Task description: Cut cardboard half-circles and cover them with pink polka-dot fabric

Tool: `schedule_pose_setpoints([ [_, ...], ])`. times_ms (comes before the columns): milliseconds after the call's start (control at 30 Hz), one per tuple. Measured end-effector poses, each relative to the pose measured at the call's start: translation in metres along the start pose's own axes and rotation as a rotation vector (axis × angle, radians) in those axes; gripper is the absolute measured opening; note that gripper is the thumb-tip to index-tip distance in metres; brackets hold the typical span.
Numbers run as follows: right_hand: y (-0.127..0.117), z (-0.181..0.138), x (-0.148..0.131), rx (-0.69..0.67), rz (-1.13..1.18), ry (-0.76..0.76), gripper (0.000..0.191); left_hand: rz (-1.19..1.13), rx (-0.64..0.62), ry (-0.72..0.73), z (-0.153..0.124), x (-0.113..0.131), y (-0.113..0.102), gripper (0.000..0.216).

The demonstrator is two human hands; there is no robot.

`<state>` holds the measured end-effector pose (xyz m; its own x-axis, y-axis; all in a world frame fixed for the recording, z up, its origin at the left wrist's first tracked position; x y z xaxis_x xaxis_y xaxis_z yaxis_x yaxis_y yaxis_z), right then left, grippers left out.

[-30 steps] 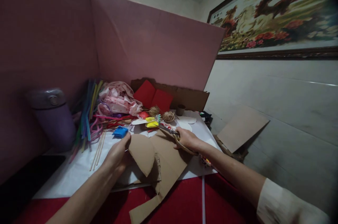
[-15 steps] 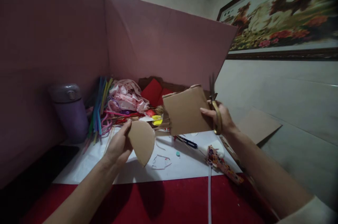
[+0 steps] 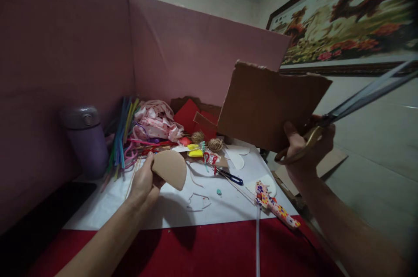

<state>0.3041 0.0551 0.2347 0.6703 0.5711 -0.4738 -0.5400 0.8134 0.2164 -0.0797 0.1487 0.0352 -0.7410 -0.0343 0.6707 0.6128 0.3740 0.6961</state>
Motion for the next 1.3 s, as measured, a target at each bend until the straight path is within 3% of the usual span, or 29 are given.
schedule_pose_setpoints([
  [67, 0.006, -0.005, 0.001, -0.075, -0.01, 0.041, 0.035, 0.022, -0.033, -0.013, -0.005, 0.003, 0.004, 0.022],
  [167, 0.031, -0.021, 0.014, -0.321, -0.019, 0.142, 0.035, 0.054, -0.102, -0.028, -0.012, 0.007, 0.012, 0.026],
  [367, 0.074, -0.081, 0.056, -0.785, 0.085, 0.559, 0.047, 0.094, -0.227, 0.035, -0.012, 0.005, 0.022, 0.021],
  [533, 0.092, -0.122, 0.062, -1.05, 0.185, 0.741, 0.044, 0.197, -0.346, 0.012, -0.014, -0.006, 0.033, 0.022],
  [767, 0.102, -0.155, 0.061, -1.149, 0.27, 0.877, 0.042, 0.296, -0.285, 0.03, -0.003, -0.016, 0.019, 0.034],
  [1033, 0.104, -0.168, 0.057, -1.19, 0.367, 0.963, 0.041, 0.393, -0.213, 0.013, -0.004, -0.022, 0.011, 0.045],
  [1300, 0.105, -0.179, 0.052, -1.224, 0.426, 1.021, 0.039, 0.372, -0.322, -0.21, -0.026, -0.047, 0.023, 0.037],
])
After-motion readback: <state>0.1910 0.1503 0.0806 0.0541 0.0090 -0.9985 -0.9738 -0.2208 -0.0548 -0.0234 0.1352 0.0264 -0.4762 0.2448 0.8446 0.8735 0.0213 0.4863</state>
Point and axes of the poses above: each hand's wrist, its own z-axis towards the middle knuckle, its own y-axis out of the palm, x = y × z, the point moved 10 cm from there along z, towards the middle knuckle, and after that the axes turned 6 degrees about -z, right-handed, at the moved point
